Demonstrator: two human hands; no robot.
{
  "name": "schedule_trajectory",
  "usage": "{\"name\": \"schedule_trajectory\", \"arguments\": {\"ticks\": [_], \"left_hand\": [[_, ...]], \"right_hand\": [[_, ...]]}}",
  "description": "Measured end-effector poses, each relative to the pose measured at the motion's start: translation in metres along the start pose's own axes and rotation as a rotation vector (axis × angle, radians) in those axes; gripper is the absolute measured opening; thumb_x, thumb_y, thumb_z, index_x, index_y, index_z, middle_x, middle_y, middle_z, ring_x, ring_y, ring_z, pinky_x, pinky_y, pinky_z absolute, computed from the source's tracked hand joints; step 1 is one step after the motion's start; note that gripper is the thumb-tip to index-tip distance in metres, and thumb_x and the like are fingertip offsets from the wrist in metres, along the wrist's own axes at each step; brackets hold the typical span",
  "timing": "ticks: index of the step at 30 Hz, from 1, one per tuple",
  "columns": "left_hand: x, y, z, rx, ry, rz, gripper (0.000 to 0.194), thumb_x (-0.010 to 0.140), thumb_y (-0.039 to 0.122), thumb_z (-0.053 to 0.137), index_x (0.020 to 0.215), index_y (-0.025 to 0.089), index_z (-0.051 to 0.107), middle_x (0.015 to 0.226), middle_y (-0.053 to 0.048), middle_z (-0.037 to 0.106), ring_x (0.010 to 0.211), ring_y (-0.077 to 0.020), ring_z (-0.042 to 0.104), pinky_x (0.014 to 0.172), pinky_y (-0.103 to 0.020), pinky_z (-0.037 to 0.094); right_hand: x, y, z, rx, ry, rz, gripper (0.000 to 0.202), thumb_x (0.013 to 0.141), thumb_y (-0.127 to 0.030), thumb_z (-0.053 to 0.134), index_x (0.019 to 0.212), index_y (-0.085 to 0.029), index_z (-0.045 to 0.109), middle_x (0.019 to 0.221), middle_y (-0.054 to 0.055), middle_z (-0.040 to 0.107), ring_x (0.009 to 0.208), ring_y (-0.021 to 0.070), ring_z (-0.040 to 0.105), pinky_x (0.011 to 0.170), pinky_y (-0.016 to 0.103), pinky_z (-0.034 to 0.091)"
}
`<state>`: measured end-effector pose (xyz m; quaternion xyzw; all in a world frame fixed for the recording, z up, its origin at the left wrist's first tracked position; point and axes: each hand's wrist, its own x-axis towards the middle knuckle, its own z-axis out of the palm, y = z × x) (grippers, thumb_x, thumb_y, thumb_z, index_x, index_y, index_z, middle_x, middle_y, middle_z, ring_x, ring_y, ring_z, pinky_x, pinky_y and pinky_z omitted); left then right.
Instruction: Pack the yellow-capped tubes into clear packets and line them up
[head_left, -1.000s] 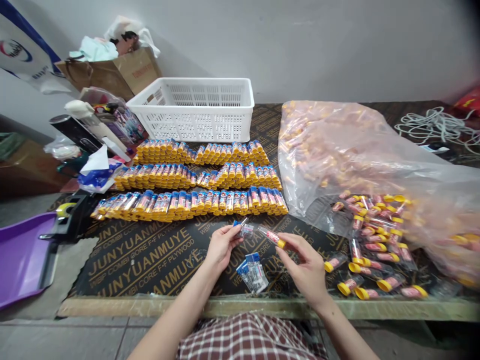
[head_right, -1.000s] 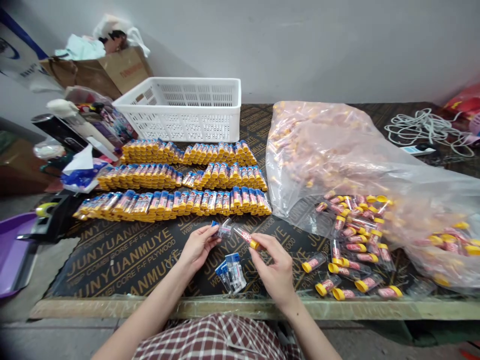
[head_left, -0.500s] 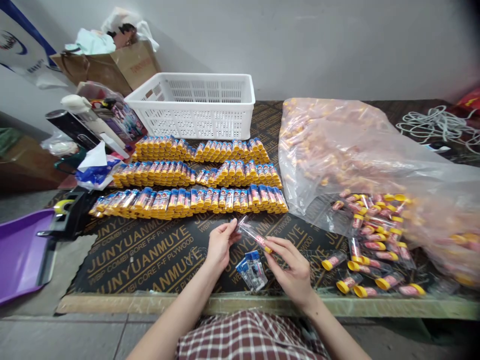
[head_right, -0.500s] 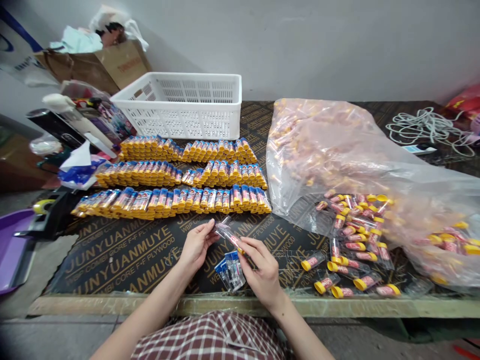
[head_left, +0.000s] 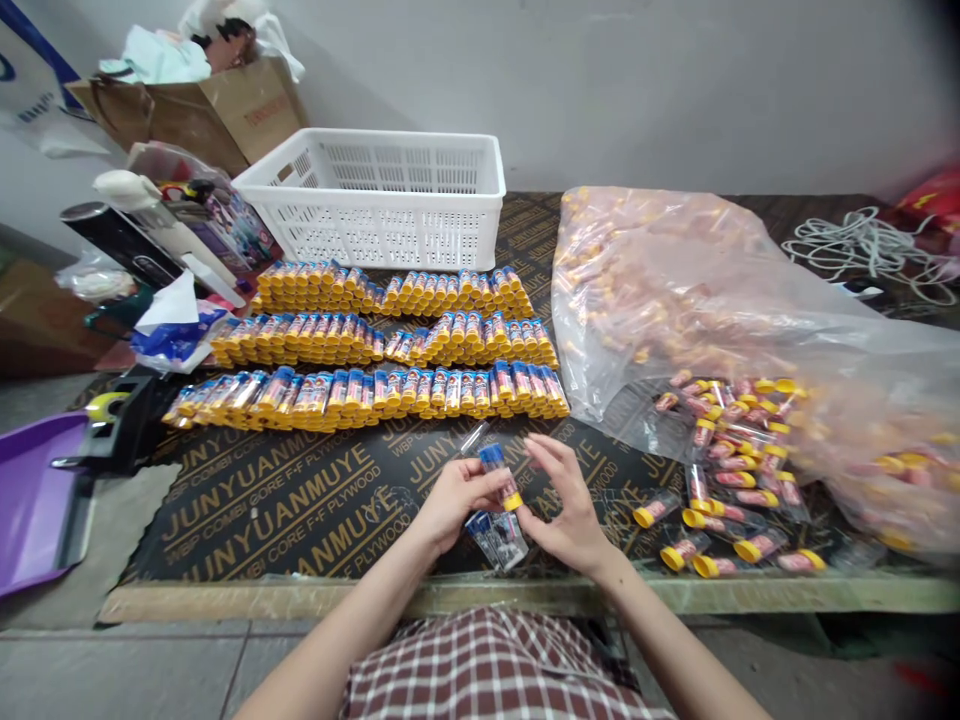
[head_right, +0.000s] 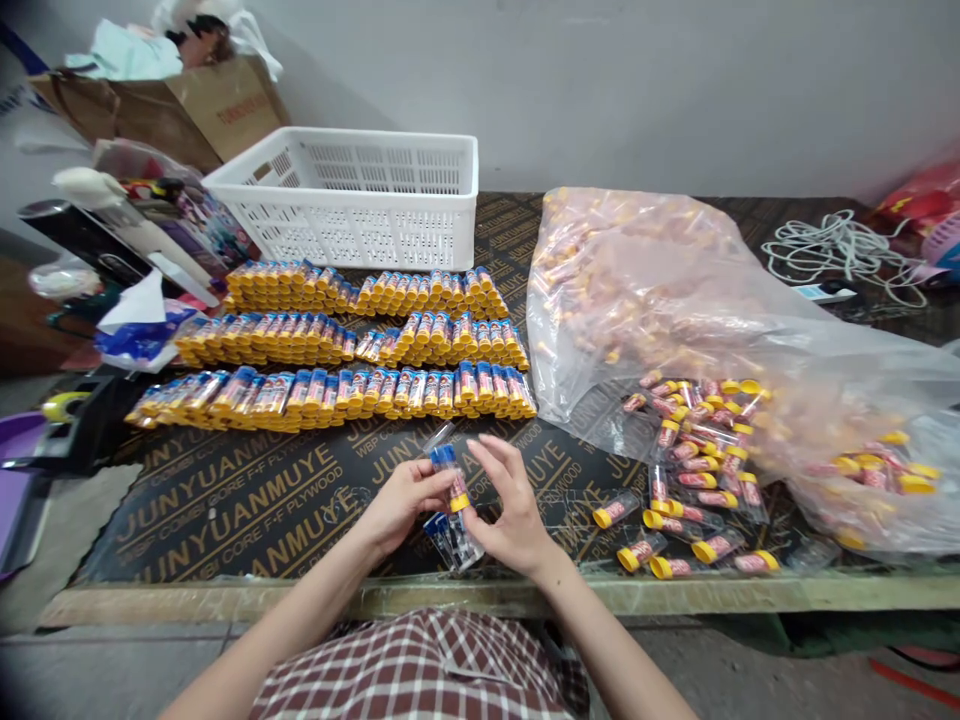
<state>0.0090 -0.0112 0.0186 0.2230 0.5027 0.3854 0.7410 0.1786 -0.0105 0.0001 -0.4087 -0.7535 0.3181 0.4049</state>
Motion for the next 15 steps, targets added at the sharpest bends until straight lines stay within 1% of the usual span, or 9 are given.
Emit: {"name": "schedule_trajectory", "arguments": {"ticks": [2,3,5,6,8,10,15], "left_hand": [[-0.0039,-0.003,0.0016,0.036,-0.064,-0.033,0.031,0.061,0.037,0.079,0.074,0.01,0.069,0.069,-0.005,0.067,0.057,-0.0103,0.059,0.057,-0.021,0.047],[-0.0053,-0.004,0.0024,0.047,-0.088,-0.044,0.031,0.062,0.037,0.079,0.074,0.01,0.069,0.069,-0.005,0.067,0.057,-0.0102,0.059,0.057,-0.02,0.047],[-0.0067,-0.0048,0.0036,0.046,-0.109,-0.054,0.03,0.064,0.037,0.077,0.073,0.01,0.069,0.069,-0.005,0.066,0.058,-0.0099,0.059,0.057,-0.02,0.046],[-0.0067,-0.0047,0.0041,0.031,-0.107,-0.051,0.029,0.065,0.037,0.077,0.074,0.01,0.069,0.069,-0.005,0.066,0.058,-0.0096,0.058,0.058,-0.02,0.046],[-0.0062,-0.004,0.0047,-0.021,-0.094,-0.035,0.028,0.066,0.036,0.076,0.077,0.011,0.07,0.07,-0.004,0.066,0.059,-0.0089,0.057,0.059,-0.02,0.046],[-0.0055,-0.0031,0.005,-0.061,-0.094,-0.025,0.028,0.066,0.034,0.076,0.08,0.012,0.07,0.072,-0.004,0.066,0.059,-0.0091,0.058,0.06,-0.021,0.046],[-0.0072,-0.0016,0.0059,-0.071,-0.098,-0.024,0.028,0.064,0.032,0.078,0.079,0.01,0.071,0.071,-0.005,0.066,0.059,-0.0103,0.059,0.059,-0.021,0.046]], "right_hand": [[0.0046,0.0,-0.0035,0.061,-0.104,-0.005,0.081,0.066,-0.01,0.055,0.141,-0.026,0.029,0.145,0.011,0.031,0.131,0.0284,0.036,0.101,0.048,0.041],[0.0064,-0.0001,-0.0051,0.096,-0.166,-0.011,0.084,0.065,-0.009,0.054,0.142,-0.025,0.026,0.146,0.01,0.03,0.132,0.0281,0.035,0.103,0.048,0.039],[0.0087,-0.0004,-0.0078,0.149,-0.265,-0.025,0.086,0.062,-0.007,0.051,0.142,-0.024,0.024,0.143,0.009,0.037,0.13,0.0256,0.039,0.105,0.045,0.037],[0.0092,-0.0006,-0.0087,0.157,-0.294,-0.031,0.086,0.061,-0.006,0.051,0.142,-0.024,0.025,0.14,0.009,0.041,0.128,0.0245,0.042,0.106,0.044,0.036],[0.0095,-0.0009,-0.0097,0.147,-0.311,-0.042,0.085,0.061,-0.006,0.051,0.14,-0.024,0.028,0.136,0.008,0.045,0.125,0.0238,0.044,0.108,0.044,0.034],[0.0088,-0.001,-0.0095,0.144,-0.302,-0.044,0.084,0.06,-0.006,0.051,0.139,-0.024,0.031,0.135,0.008,0.046,0.125,0.0243,0.044,0.107,0.044,0.035],[0.005,-0.0003,-0.0056,0.202,-0.265,-0.013,0.084,0.059,-0.006,0.051,0.139,-0.023,0.031,0.135,0.01,0.045,0.124,0.0248,0.047,0.104,0.042,0.04]]}}
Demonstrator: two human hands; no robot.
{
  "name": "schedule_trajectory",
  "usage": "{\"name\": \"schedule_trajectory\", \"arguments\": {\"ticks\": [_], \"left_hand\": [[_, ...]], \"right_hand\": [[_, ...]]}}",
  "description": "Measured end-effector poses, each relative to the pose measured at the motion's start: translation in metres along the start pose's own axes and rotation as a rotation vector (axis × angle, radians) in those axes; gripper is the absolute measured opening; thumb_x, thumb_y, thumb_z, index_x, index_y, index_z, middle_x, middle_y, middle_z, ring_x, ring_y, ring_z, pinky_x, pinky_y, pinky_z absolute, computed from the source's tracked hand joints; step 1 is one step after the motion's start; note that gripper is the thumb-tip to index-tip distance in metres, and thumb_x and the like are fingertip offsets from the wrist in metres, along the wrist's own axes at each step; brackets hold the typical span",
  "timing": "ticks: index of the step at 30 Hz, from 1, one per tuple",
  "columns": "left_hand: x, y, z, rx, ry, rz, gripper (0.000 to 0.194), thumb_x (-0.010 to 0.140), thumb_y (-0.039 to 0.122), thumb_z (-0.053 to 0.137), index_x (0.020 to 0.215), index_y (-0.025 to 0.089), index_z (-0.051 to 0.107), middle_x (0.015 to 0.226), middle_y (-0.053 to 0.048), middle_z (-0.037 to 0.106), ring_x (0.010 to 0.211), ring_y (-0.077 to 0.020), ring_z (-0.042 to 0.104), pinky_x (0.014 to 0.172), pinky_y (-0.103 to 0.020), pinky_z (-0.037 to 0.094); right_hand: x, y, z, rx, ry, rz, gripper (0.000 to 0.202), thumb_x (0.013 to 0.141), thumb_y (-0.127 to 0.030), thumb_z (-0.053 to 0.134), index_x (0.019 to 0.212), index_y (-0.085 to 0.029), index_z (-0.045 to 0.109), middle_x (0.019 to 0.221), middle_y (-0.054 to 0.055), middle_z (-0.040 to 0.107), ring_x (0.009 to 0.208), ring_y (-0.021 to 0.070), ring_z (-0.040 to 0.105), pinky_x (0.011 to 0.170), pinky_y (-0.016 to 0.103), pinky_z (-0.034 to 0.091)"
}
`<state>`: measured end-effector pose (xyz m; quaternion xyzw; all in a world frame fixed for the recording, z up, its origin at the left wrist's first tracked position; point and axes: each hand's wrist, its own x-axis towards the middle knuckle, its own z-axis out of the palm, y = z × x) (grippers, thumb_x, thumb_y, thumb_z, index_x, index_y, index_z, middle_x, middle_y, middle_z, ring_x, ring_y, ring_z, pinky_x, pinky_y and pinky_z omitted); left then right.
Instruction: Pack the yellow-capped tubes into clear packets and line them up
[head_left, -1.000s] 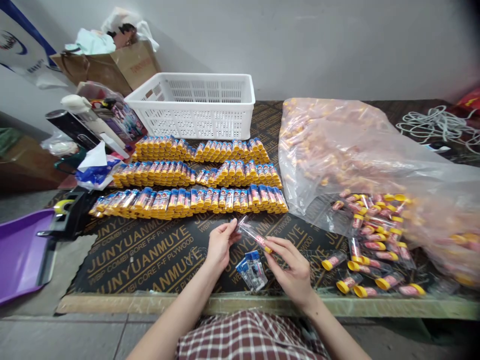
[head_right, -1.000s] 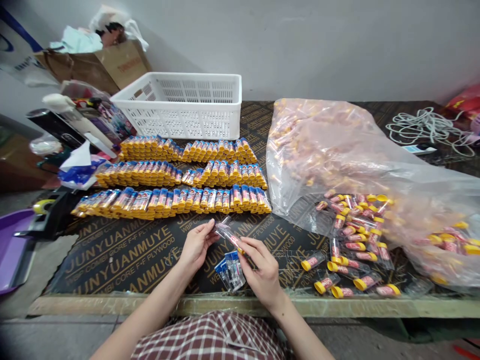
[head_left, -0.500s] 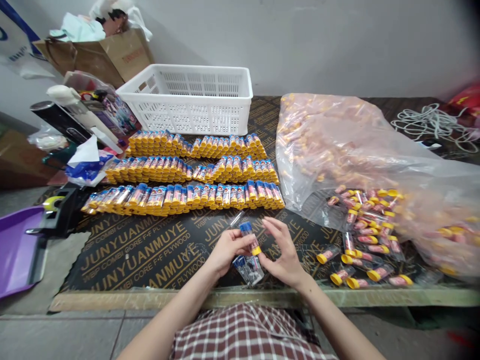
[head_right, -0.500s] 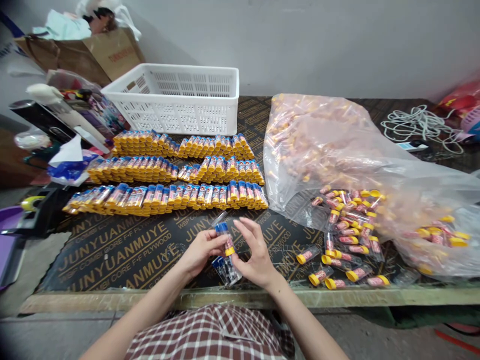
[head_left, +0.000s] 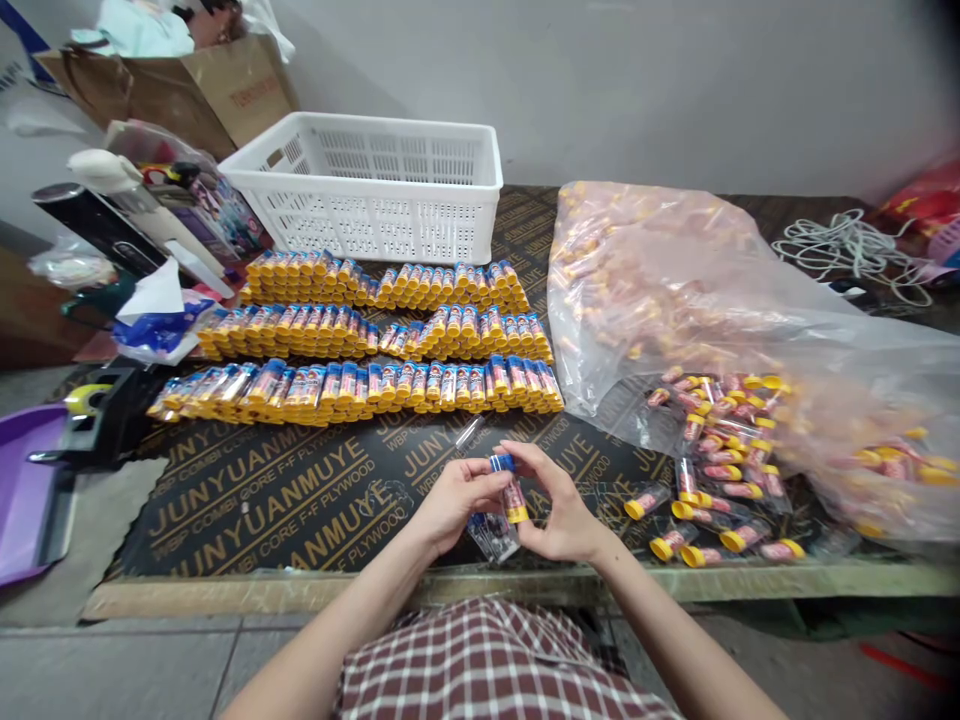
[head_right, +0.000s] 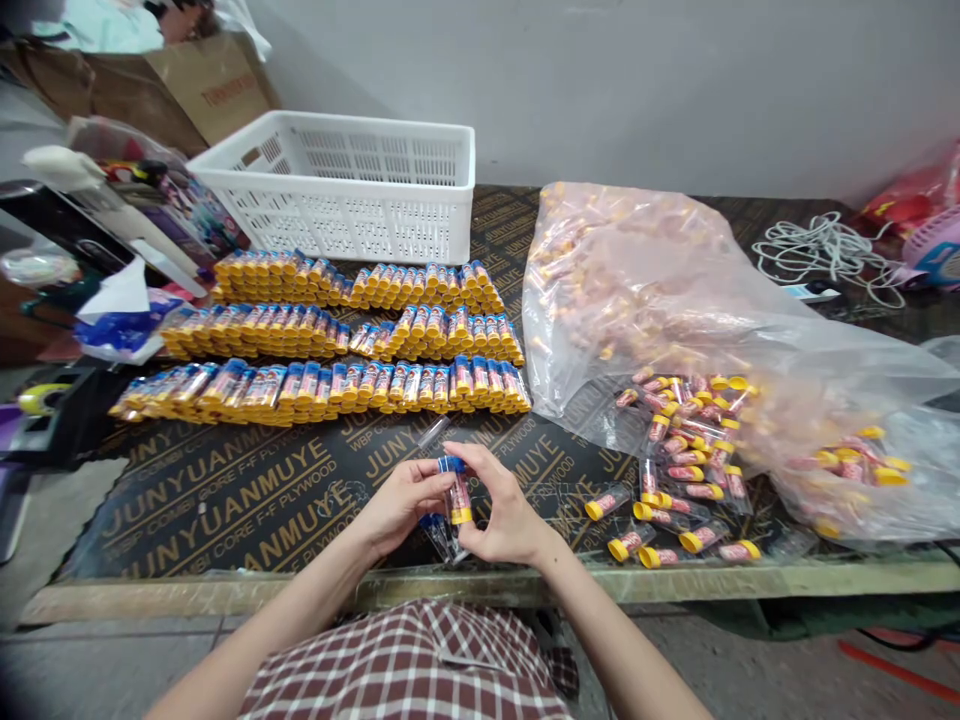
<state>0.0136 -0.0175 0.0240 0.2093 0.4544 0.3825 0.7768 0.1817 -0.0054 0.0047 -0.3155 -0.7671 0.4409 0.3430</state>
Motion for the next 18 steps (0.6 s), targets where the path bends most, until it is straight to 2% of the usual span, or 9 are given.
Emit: {"name": "schedule_trajectory", "arguments": {"ticks": [13,16,18], "left_hand": [[-0.004,-0.002,0.005,0.018,0.009,-0.009,0.033,0.064,0.036,0.077,0.084,0.01,0.071,0.074,-0.008,0.069,0.063,-0.0134,0.062,0.059,-0.022,0.047],[0.003,0.003,0.002,0.031,0.02,0.011,0.033,0.062,0.037,0.078,0.079,0.009,0.07,0.07,-0.007,0.067,0.057,-0.0107,0.059,0.056,-0.021,0.045],[0.015,0.014,-0.003,0.112,0.083,0.077,0.033,0.06,0.038,0.079,0.072,0.009,0.067,0.068,-0.007,0.067,0.054,-0.0107,0.057,0.055,-0.022,0.045]], "right_hand": [[0.001,-0.002,0.003,0.051,0.052,0.012,0.082,0.06,-0.007,0.051,0.138,-0.022,0.031,0.132,0.01,0.049,0.119,0.0239,0.051,0.1,0.039,0.044],[0.003,-0.005,-0.004,0.021,0.022,0.027,0.083,0.064,-0.01,0.055,0.14,-0.023,0.026,0.139,0.011,0.041,0.124,0.0242,0.046,0.103,0.04,0.041],[0.0,-0.001,-0.016,-0.052,0.073,0.078,0.083,0.069,-0.017,0.062,0.142,-0.024,0.023,0.143,0.011,0.035,0.123,0.024,0.046,0.102,0.041,0.041]]}}
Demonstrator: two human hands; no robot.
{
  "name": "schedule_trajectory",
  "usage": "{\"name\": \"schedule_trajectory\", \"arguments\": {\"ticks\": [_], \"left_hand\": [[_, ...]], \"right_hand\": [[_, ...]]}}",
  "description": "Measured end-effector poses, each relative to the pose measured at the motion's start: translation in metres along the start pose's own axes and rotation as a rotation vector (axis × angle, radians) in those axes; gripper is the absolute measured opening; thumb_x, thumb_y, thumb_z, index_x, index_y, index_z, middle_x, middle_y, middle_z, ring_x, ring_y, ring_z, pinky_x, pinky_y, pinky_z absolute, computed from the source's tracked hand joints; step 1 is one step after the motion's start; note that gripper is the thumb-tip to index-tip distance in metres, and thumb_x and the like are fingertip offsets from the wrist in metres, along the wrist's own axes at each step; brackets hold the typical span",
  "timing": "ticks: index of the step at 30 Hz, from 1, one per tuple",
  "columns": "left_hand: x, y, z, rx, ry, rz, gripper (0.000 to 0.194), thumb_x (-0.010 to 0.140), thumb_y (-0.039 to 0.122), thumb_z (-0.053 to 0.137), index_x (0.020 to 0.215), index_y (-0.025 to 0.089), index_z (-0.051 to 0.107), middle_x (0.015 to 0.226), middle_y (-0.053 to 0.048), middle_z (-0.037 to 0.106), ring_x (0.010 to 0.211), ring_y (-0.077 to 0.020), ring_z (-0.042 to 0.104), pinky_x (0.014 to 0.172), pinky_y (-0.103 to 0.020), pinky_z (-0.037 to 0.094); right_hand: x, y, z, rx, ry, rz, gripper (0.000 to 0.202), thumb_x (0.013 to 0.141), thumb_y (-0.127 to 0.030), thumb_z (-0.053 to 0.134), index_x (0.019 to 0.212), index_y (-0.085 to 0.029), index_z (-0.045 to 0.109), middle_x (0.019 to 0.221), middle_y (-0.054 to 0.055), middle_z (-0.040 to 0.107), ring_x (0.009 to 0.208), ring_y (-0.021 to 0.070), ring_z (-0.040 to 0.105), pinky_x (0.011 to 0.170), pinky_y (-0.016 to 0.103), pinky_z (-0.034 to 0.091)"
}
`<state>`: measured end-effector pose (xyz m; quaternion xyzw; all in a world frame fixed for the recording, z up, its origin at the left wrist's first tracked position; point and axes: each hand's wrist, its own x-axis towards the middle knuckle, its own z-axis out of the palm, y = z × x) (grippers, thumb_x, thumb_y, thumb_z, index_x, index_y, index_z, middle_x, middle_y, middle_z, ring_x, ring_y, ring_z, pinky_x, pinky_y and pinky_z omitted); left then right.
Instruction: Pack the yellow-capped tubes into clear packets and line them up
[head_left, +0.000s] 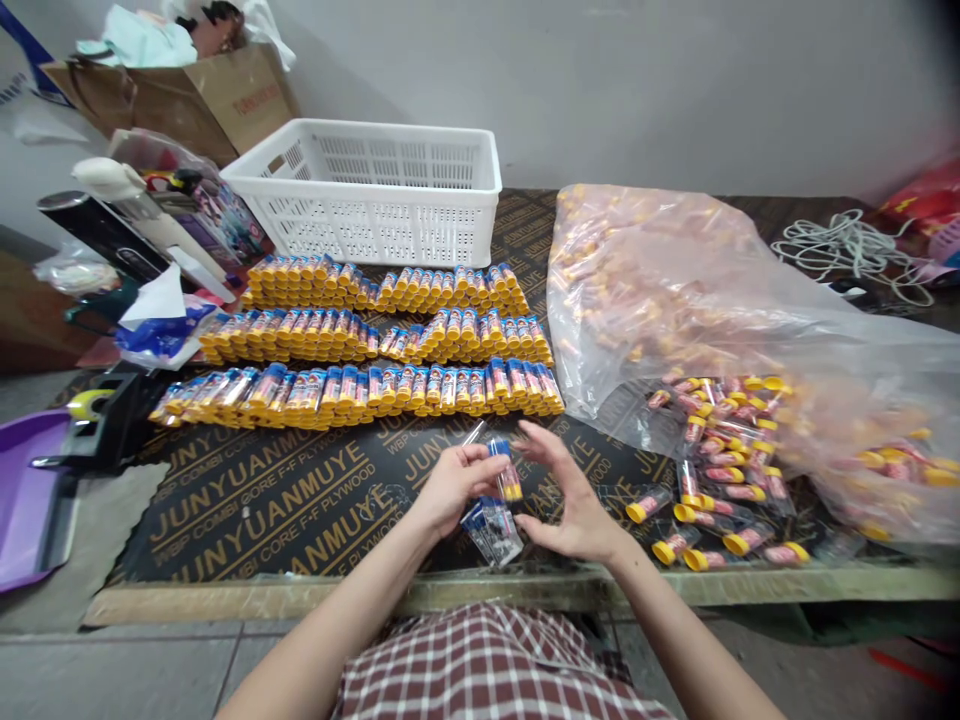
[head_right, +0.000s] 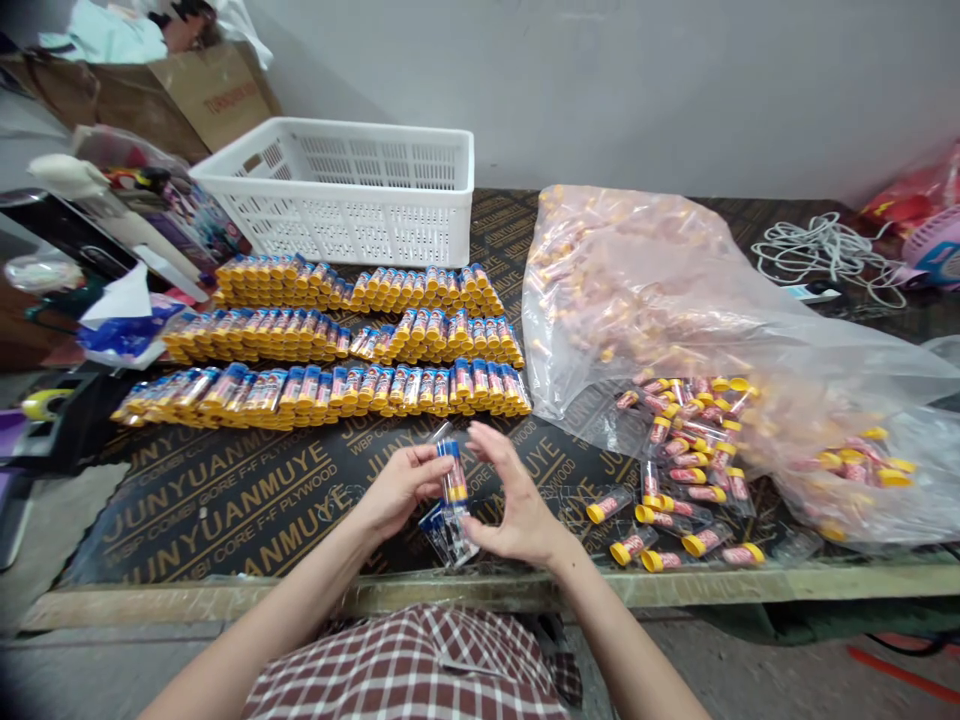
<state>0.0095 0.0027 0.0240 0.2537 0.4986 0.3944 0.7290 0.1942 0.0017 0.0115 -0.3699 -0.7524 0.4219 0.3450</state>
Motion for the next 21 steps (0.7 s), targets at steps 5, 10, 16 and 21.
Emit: {"name": "schedule_trajectory", "arguments": {"ticks": [5,10,16,21], "left_hand": [[0.055,0.043,-0.016,0.489,0.348,0.33,0.04,0.056,0.041,0.079,0.083,0.016,0.062,0.052,0.001,0.06,0.046,-0.0132,0.053,0.052,-0.024,0.04],[0.099,0.069,-0.011,1.025,0.477,0.459,0.04,0.059,0.042,0.078,0.088,0.018,0.064,0.06,-0.002,0.062,0.063,-0.0202,0.059,0.063,-0.027,0.039],[0.083,0.062,-0.005,1.149,0.505,0.576,0.03,0.077,0.043,0.063,0.096,0.02,0.066,0.067,-0.006,0.066,0.071,-0.022,0.06,0.066,-0.026,0.035],[0.032,0.01,-0.019,1.238,0.148,0.334,0.023,0.075,0.04,0.064,0.063,0.021,0.067,0.062,-0.004,0.065,0.058,-0.0182,0.056,0.057,-0.025,0.03]], "right_hand": [[-0.026,0.048,-0.05,-0.481,0.383,0.276,0.052,0.079,-0.037,0.06,0.126,-0.019,0.048,0.108,0.01,0.06,0.096,0.0232,0.058,0.088,0.043,0.047],[-0.068,0.088,-0.087,-0.771,0.388,0.413,0.036,0.083,-0.044,0.048,0.1,-0.017,0.063,0.085,0.009,0.064,0.08,0.024,0.059,0.078,0.038,0.047],[-0.095,0.083,-0.103,-0.973,0.27,0.658,0.044,0.083,-0.054,0.045,0.097,-0.017,0.066,0.078,0.009,0.067,0.075,0.0257,0.061,0.067,0.036,0.043],[-0.096,0.078,-0.101,-1.069,0.054,0.842,0.052,0.08,-0.061,0.048,0.102,-0.017,0.064,0.069,0.009,0.067,0.076,0.0299,0.064,0.066,0.036,0.039]]}}
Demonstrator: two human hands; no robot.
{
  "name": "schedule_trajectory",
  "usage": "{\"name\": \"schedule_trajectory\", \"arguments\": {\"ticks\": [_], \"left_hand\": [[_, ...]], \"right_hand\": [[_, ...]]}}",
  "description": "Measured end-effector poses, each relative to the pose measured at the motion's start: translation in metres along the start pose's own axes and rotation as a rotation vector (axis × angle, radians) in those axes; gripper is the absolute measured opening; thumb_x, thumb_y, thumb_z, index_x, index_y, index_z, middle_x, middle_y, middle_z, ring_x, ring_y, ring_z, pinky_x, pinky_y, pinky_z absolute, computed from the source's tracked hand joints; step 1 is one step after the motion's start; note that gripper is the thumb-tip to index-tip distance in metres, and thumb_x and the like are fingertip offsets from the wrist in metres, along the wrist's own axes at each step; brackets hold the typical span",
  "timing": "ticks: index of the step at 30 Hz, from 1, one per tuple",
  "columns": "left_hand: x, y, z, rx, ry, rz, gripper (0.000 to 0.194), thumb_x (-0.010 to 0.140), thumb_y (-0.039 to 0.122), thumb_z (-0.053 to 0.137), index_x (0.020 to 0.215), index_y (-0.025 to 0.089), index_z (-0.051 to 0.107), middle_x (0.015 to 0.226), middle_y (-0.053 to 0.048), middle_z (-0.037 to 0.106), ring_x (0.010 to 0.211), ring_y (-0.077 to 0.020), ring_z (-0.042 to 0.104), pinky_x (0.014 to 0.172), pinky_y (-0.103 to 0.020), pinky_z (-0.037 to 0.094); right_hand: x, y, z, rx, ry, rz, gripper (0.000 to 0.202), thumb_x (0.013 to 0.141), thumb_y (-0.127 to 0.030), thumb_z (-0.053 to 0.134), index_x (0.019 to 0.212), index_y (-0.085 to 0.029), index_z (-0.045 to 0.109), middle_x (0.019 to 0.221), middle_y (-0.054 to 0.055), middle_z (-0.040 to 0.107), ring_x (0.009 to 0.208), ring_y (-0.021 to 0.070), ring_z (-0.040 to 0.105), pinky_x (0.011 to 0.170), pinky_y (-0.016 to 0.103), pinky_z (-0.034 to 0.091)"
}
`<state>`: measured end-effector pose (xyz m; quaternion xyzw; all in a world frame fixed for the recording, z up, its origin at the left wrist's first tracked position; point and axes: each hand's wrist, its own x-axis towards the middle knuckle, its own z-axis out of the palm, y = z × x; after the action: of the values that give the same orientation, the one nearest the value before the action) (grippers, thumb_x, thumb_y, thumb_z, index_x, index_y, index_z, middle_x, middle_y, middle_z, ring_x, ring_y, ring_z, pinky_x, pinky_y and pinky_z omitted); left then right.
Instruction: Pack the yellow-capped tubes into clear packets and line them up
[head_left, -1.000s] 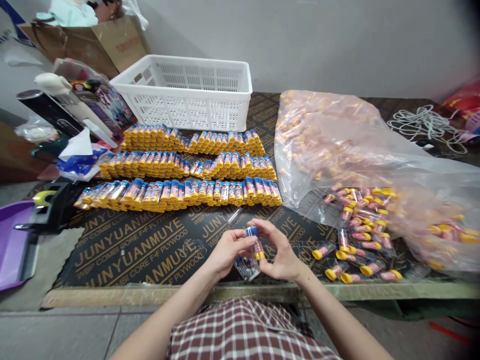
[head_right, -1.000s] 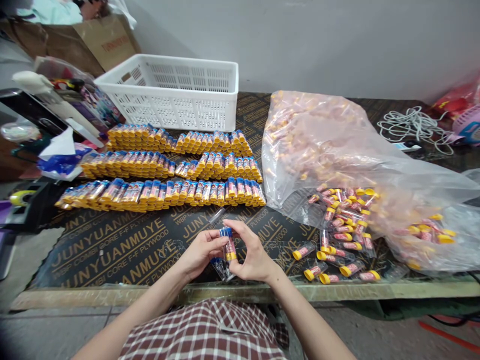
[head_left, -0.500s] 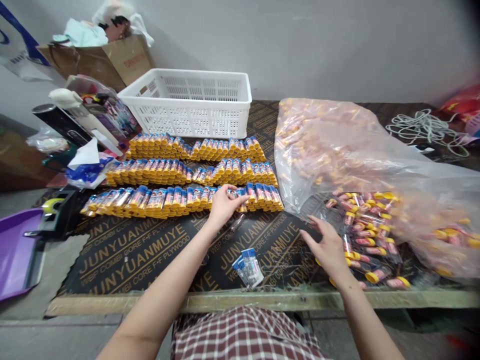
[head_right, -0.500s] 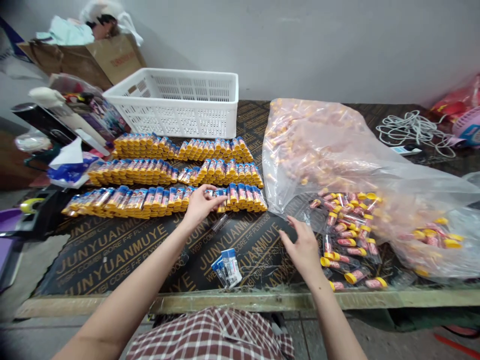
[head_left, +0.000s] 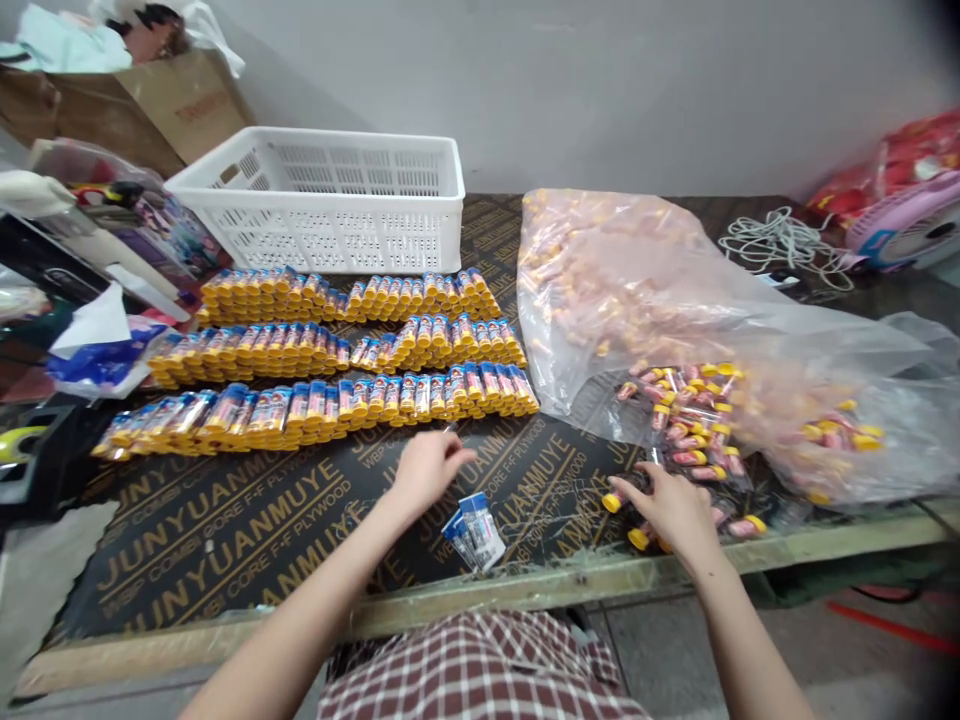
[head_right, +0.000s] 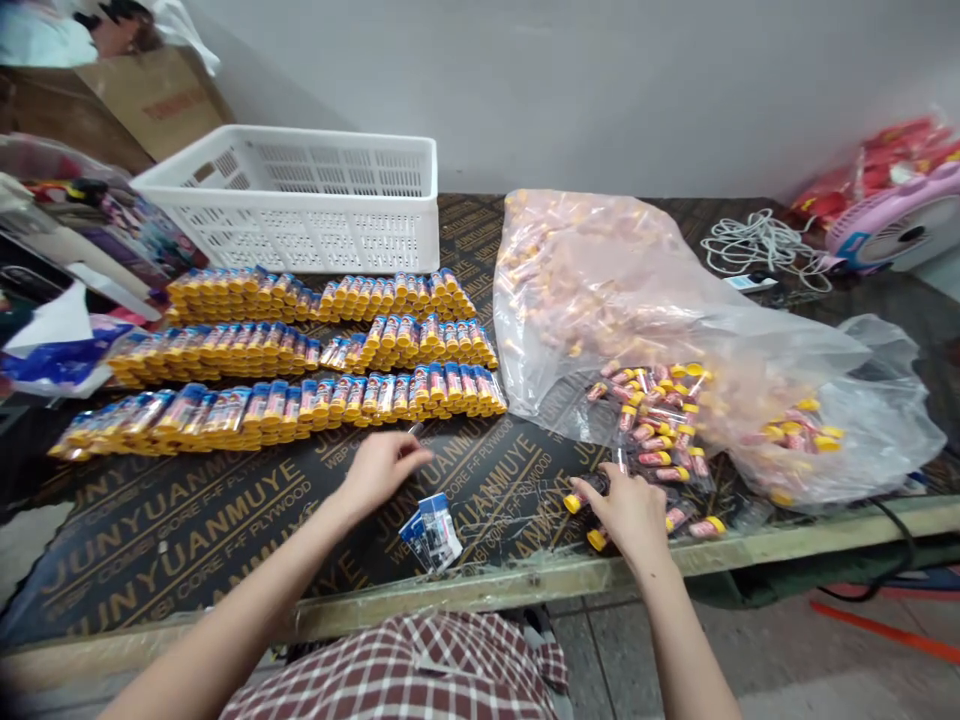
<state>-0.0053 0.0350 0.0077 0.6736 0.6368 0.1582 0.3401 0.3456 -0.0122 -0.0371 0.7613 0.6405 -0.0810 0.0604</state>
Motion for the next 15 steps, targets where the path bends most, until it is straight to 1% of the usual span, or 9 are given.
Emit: {"name": "schedule_trajectory", "arguments": {"ticks": [1,2,4,6,8,11,13,15], "left_hand": [[-0.012,-0.005,0.009,-0.001,-0.063,-0.015,0.021,0.069,0.04,0.069,0.061,0.021,0.067,0.061,-0.004,0.065,0.058,-0.0183,0.055,0.056,-0.025,0.029],[-0.023,-0.01,0.018,-0.001,-0.092,-0.037,0.02,0.064,0.039,0.073,0.061,0.021,0.066,0.061,-0.003,0.064,0.058,-0.0184,0.055,0.055,-0.025,0.028],[-0.038,-0.017,0.034,-0.024,-0.101,-0.083,0.016,0.061,0.033,0.076,0.062,0.022,0.065,0.062,-0.002,0.064,0.059,-0.0179,0.055,0.056,-0.025,0.028],[-0.046,-0.02,0.044,-0.074,-0.081,-0.127,0.01,0.064,0.027,0.072,0.062,0.021,0.064,0.062,-0.001,0.064,0.06,-0.017,0.055,0.057,-0.025,0.029],[-0.048,-0.021,0.048,-0.12,-0.061,-0.152,0.009,0.068,0.024,0.068,0.061,0.021,0.063,0.061,-0.001,0.063,0.06,-0.0163,0.054,0.059,-0.025,0.03],[-0.049,-0.018,0.047,-0.112,-0.047,-0.149,0.01,0.071,0.023,0.065,0.061,0.02,0.064,0.063,-0.001,0.065,0.061,-0.0164,0.055,0.061,-0.026,0.032],[-0.051,-0.017,0.045,-0.073,-0.055,-0.134,0.011,0.074,0.022,0.063,0.063,0.02,0.065,0.067,-0.002,0.067,0.065,-0.0169,0.058,0.063,-0.026,0.034],[-0.053,-0.017,0.044,-0.05,-0.061,-0.12,0.011,0.077,0.021,0.059,0.068,0.021,0.066,0.071,-0.002,0.069,0.069,-0.0169,0.06,0.066,-0.026,0.036]], "right_hand": [[0.0,-0.003,0.001,0.013,-0.012,-0.018,0.052,0.08,-0.059,0.048,0.104,-0.016,0.063,0.069,0.008,0.067,0.076,0.0296,0.064,0.066,0.035,0.039],[0.001,-0.007,0.003,0.032,-0.01,-0.038,0.051,0.08,-0.056,0.049,0.108,-0.016,0.061,0.069,0.008,0.067,0.076,0.029,0.064,0.066,0.035,0.039],[0.002,-0.019,0.006,0.091,0.018,-0.082,0.047,0.081,-0.045,0.051,0.116,-0.015,0.057,0.069,0.006,0.066,0.075,0.0273,0.063,0.067,0.034,0.04],[0.003,-0.033,0.008,0.149,0.039,-0.128,0.044,0.08,-0.032,0.05,0.121,-0.015,0.053,0.07,0.005,0.065,0.074,0.0251,0.063,0.067,0.033,0.04],[0.002,-0.045,0.01,0.186,0.033,-0.175,0.043,0.079,-0.025,0.049,0.121,-0.016,0.052,0.074,0.004,0.065,0.074,0.0231,0.062,0.066,0.032,0.041],[0.0,-0.055,0.012,0.205,0.016,-0.227,0.046,0.077,-0.023,0.05,0.122,-0.018,0.05,0.079,0.004,0.065,0.077,0.0216,0.062,0.068,0.031,0.042],[-0.003,-0.052,0.013,0.219,0.01,-0.25,0.05,0.074,-0.02,0.051,0.124,-0.019,0.048,0.084,0.005,0.064,0.081,0.0217,0.061,0.07,0.031,0.042],[-0.006,-0.044,0.014,0.225,0.009,-0.24,0.05,0.072,-0.017,0.051,0.122,-0.018,0.05,0.087,0.006,0.064,0.084,0.023,0.061,0.072,0.032,0.043]]}}
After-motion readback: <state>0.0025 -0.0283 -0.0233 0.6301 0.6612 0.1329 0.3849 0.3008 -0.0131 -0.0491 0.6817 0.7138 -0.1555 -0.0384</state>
